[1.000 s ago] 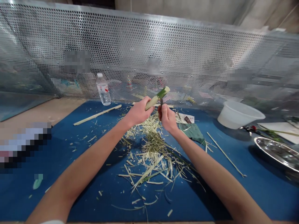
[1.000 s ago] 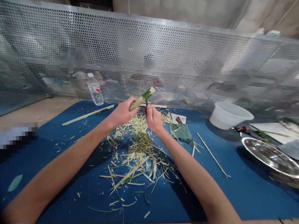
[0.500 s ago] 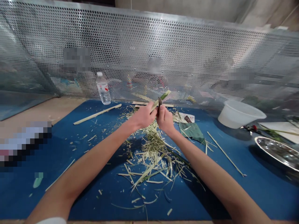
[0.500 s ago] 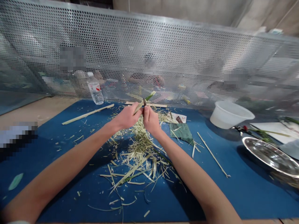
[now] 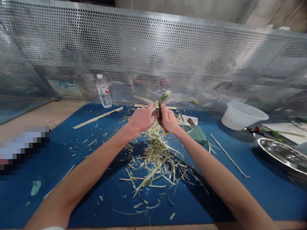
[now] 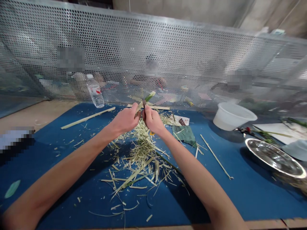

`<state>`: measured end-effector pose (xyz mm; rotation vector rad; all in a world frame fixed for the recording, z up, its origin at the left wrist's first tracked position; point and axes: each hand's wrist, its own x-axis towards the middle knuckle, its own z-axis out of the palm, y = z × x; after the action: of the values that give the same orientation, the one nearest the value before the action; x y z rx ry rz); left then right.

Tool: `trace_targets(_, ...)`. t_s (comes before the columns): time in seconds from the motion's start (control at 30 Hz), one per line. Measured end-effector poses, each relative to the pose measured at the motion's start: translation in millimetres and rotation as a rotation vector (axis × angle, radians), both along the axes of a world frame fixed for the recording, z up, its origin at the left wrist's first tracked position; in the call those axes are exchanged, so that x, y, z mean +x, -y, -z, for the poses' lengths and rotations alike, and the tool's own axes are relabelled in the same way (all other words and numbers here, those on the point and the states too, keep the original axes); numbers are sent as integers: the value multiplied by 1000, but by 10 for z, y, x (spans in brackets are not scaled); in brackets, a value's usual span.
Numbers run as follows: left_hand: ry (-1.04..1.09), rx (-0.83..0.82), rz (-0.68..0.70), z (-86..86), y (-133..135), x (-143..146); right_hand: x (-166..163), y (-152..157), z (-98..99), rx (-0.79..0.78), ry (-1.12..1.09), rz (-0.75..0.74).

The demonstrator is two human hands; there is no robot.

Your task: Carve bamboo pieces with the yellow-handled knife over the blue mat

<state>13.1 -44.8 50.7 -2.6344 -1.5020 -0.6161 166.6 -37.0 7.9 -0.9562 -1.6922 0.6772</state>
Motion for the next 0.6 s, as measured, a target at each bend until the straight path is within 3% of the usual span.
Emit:
trace_targets(0.13, 7, -12, 27, -57, -39, -67, 129, 46, -138, -252, -81, -293)
trace_targets(0.2, 31, -29, 32, -90, -52, -97, 169, 55, -182, -286, -104, -325)
trace_targets(0.47, 114, -91, -11, -124, -30, -88, 110, 0, -58, 36, -125, 14)
trace_targets(0.6, 110, -64, -9, -130, -27, -84, 118, -21, 20, 124, -69, 100)
